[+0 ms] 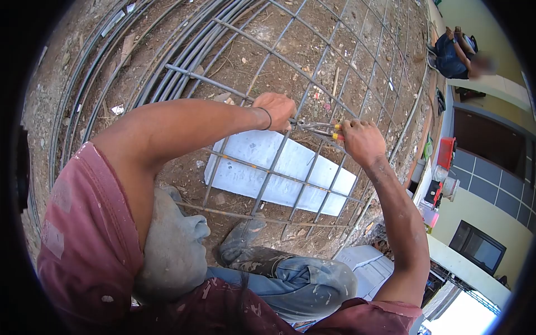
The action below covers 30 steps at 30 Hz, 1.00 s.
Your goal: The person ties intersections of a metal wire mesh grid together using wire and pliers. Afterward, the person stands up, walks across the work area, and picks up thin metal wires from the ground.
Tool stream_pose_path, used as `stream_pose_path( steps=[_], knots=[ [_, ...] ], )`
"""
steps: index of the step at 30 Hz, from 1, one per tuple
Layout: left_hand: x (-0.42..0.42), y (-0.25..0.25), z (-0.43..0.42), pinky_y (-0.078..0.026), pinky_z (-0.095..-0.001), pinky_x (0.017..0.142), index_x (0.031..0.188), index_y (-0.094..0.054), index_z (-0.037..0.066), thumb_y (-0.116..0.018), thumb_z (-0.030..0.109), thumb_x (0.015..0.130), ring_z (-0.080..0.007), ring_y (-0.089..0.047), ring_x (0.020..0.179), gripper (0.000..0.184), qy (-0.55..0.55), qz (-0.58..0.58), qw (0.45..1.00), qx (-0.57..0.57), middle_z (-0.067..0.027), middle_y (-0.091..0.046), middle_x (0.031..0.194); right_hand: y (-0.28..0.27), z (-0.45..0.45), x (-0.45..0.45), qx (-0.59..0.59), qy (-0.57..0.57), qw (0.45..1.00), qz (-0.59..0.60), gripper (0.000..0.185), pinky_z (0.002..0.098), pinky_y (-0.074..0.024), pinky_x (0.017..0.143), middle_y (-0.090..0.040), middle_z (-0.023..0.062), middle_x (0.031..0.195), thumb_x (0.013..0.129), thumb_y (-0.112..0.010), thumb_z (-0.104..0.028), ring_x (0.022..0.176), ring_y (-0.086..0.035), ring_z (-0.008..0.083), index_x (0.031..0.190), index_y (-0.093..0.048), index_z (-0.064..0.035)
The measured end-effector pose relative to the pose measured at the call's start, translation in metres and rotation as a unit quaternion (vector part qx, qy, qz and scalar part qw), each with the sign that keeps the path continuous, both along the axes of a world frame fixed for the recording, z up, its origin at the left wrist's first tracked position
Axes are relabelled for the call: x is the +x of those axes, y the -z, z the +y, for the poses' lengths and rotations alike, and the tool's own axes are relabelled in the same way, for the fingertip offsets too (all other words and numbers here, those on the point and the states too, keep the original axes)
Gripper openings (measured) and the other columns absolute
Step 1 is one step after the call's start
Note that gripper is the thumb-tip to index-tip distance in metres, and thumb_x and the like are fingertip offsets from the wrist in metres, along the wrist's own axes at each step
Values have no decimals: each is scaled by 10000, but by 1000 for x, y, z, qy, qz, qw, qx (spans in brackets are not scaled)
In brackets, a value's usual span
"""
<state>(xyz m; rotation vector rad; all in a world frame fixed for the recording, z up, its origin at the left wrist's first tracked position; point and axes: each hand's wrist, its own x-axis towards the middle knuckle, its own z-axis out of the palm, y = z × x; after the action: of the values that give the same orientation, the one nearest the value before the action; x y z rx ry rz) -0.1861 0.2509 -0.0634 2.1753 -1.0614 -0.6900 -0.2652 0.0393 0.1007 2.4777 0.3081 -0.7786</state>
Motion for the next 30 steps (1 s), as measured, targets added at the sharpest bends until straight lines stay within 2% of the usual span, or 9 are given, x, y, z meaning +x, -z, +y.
stream_pose_path(
  steps=[6,10,12,17,21,22,24,26,30],
  knots=[
    [-2,11,0,-560,-520,845,959,-707,32,-760,244,872,-389,-716,1006,235,55,-83,995,-7,-185,-746,996,-4,4,7,-24,-2,999,30,252,457,-525,937,-715,179,1071,1036,-498,-253,1034,-709,340,1065,-629,-40],
    [-4,13,0,-550,-519,864,1016,-659,46,-731,240,900,-386,-703,1031,237,33,-61,997,-29,-181,-730,1043,-11,14,15,-51,-15,998,41,270,454,-526,940,-712,182,1068,1056,-464,-242,1014,-715,330,1061,-626,-26],
    [-5,12,1,-582,-484,824,952,-721,22,-641,102,855,-369,-731,999,149,25,-87,994,-61,-202,-749,1028,-15,21,21,-65,-15,997,49,274,453,-526,938,-710,181,1063,1061,-454,-238,999,-716,328,1059,-626,-24],
    [-4,8,1,-576,-478,842,970,-716,27,-634,103,863,-357,-728,1022,155,40,-80,995,-49,-183,-749,1053,-21,32,30,-76,-24,994,78,283,462,-532,910,-702,168,1030,1068,-426,-224,931,-714,318,1052,-626,-25],
    [-2,7,1,-569,-483,859,985,-717,34,-633,109,868,-357,-720,1046,162,59,-56,996,-37,-175,-743,1101,-17,28,31,-103,-49,990,80,279,464,-538,900,-707,169,1041,1067,-420,-212,949,-718,313,1054,-628,-26],
    [0,7,0,-569,-483,859,985,-717,34,-633,109,868,-357,-720,1046,162,58,-53,996,-37,-175,-743,1101,-16,25,30,-97,-50,992,70,252,464,-544,888,-709,168,1038,1053,-452,-215,952,-720,318,1059,-632,-38],
    [3,10,-2,-540,-520,879,1068,-624,25,-731,193,893,-384,-696,1064,266,83,-40,996,-11,-190,-719,1086,-9,18,20,-87,-49,993,63,228,464,-550,876,-711,166,1035,1038,-484,-218,955,-721,322,1064,-636,-50],
    [5,9,-3,-539,-526,879,1090,-603,13,-731,168,883,-392,-695,1070,288,74,-23,997,-2,-202,-717,1089,-2,4,4,-3,92,994,62,193,462,-564,838,-714,161,1023,995,-570,-239,957,-719,334,1070,-650,-80],
    [5,4,2,-538,-536,878,1146,-549,-7,-713,110,867,-408,-693,1079,344,65,-6,998,4,-224,-714,1105,17,-19,-17,63,48,997,-15,178,481,-564,777,-721,138,1004,943,-641,-244,920,-718,351,1055,-662,-106]
  ],
)
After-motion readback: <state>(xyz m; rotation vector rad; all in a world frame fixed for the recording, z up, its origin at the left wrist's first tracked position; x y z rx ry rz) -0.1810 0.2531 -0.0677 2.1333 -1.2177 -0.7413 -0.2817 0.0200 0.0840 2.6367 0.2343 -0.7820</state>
